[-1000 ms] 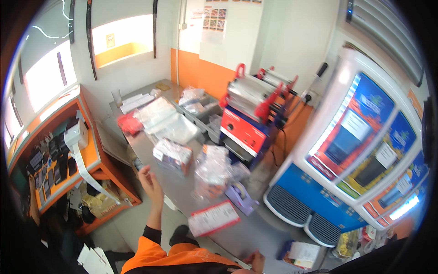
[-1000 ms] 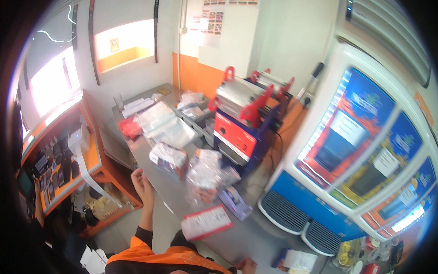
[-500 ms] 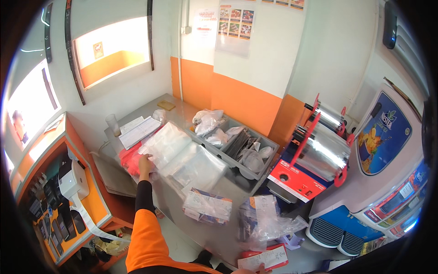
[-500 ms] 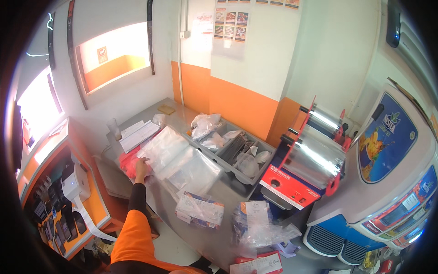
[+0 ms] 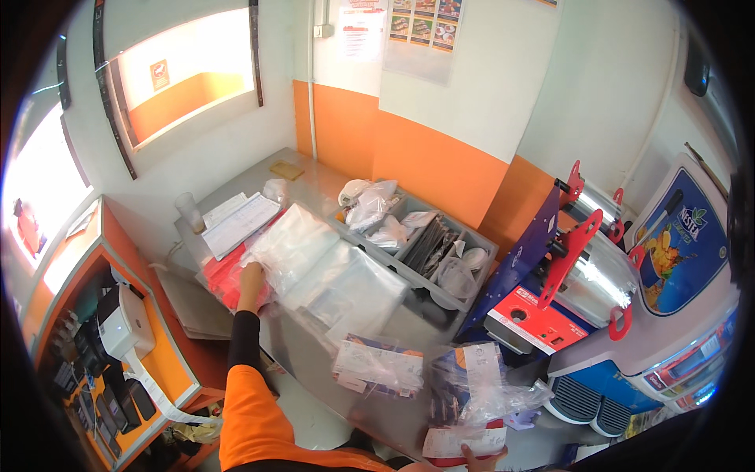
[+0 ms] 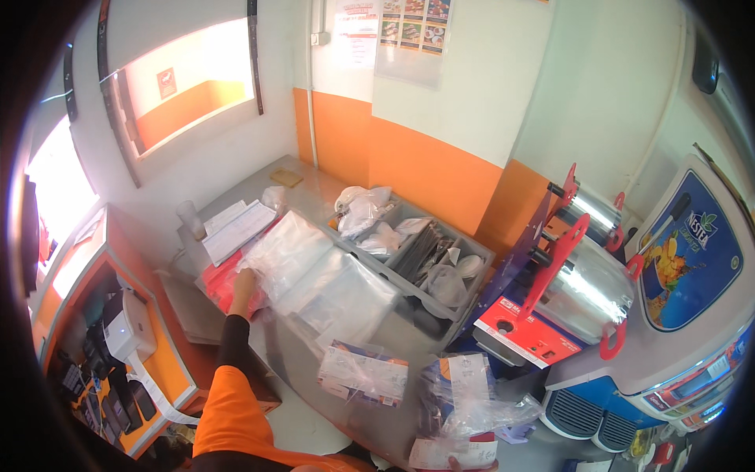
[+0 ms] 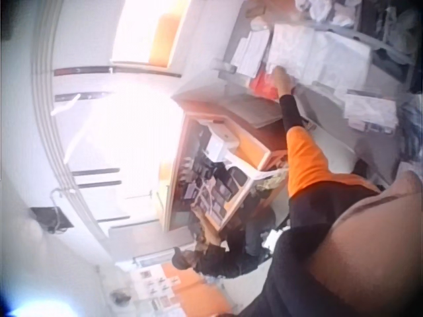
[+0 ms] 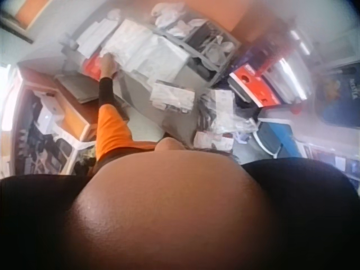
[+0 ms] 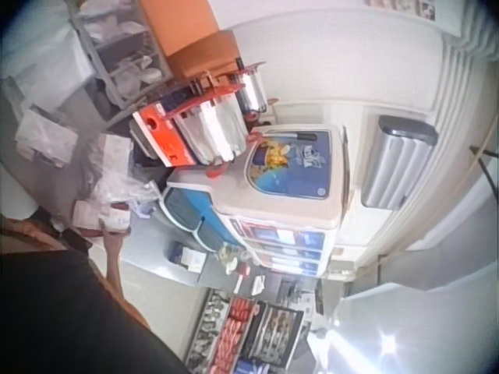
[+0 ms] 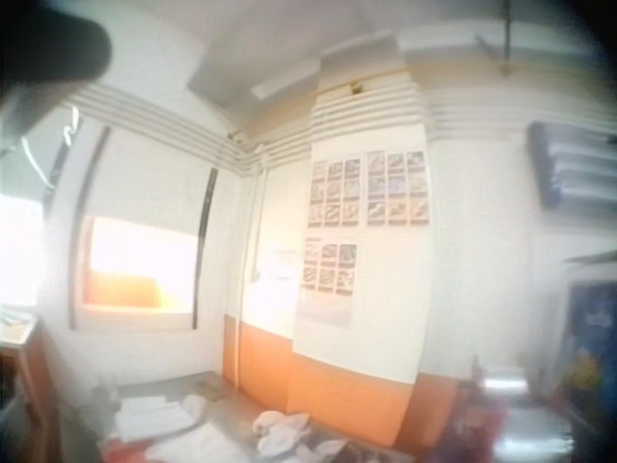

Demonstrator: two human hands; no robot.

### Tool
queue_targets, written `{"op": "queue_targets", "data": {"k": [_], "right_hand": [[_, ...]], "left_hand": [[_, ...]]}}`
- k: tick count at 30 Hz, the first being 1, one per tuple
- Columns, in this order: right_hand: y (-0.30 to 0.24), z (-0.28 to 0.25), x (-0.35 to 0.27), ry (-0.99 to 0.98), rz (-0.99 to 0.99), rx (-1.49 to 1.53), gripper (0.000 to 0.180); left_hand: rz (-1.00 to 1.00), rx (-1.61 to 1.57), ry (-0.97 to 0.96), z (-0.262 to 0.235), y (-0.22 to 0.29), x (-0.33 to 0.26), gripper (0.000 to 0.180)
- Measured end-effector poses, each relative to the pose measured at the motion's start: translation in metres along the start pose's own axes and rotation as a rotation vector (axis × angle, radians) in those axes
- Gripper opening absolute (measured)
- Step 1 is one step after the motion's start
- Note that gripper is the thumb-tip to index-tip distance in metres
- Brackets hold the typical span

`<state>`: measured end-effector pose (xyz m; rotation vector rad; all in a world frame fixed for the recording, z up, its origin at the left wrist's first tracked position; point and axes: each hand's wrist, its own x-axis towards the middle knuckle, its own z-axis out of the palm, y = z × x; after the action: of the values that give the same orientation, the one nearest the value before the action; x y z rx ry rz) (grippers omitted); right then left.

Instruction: The person assembles multiple food orders at a fast-food counter. They place fried chicken pieces into boxes, add side items like fries and sauces, and pack the completed orders into bags. The person also writes on order slips and moves between the counter and a heated display case.

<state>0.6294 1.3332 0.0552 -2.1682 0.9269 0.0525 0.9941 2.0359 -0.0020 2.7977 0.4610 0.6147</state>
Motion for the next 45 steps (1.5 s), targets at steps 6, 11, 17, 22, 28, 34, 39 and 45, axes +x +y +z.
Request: {"op": "queue_targets", "data": {"k": [6, 11, 17, 22, 28, 34, 39, 45], "right_hand": [[-0.024, 0.012, -0.01, -0.053, -0.041, -0.036, 0.094], [-0.059, 0.004, -0.024, -0.102, -0.137, -0.096, 0.071], [-0.188, 0.01, -0.078, -0.176, -0.681, -0.063, 0.024], [-0.223, 0.107, -0.047, -1.168, -0.919, 0.036, 0.057], [-0.217, 0.113, -0.086, -1.937, -0.609, 0.485, 0.073], [-0.169, 0.061, -0.093, -2.094, -0.088, 1.127, 0.089], [-0.092, 0.015, -0.095, -1.934, 0.57, 1.531, 0.072], [-0.021, -0.009, -0.065, -1.491, 0.034, 1.026, 0.027]], "left_hand": [[-0.037, 0.112, -0.385, -0.07, 0.036, 0.051, 0.024], [-0.048, 0.44, -0.295, -0.151, 0.091, 0.076, 0.025], [0.522, 0.138, 0.096, -0.272, 0.192, -0.019, 0.014], [0.763, -0.132, -0.206, -0.378, 0.285, -0.184, 0.016], [0.033, -0.868, -0.278, -0.417, 0.268, -0.253, 0.036], [-0.435, -0.912, 0.063, -0.324, 0.198, -0.327, 0.043], [-0.847, -1.257, 0.035, -0.256, 0.204, -0.414, 0.049], [-0.948, -1.375, 0.006, -0.216, 0.238, -0.491, 0.046]]}}
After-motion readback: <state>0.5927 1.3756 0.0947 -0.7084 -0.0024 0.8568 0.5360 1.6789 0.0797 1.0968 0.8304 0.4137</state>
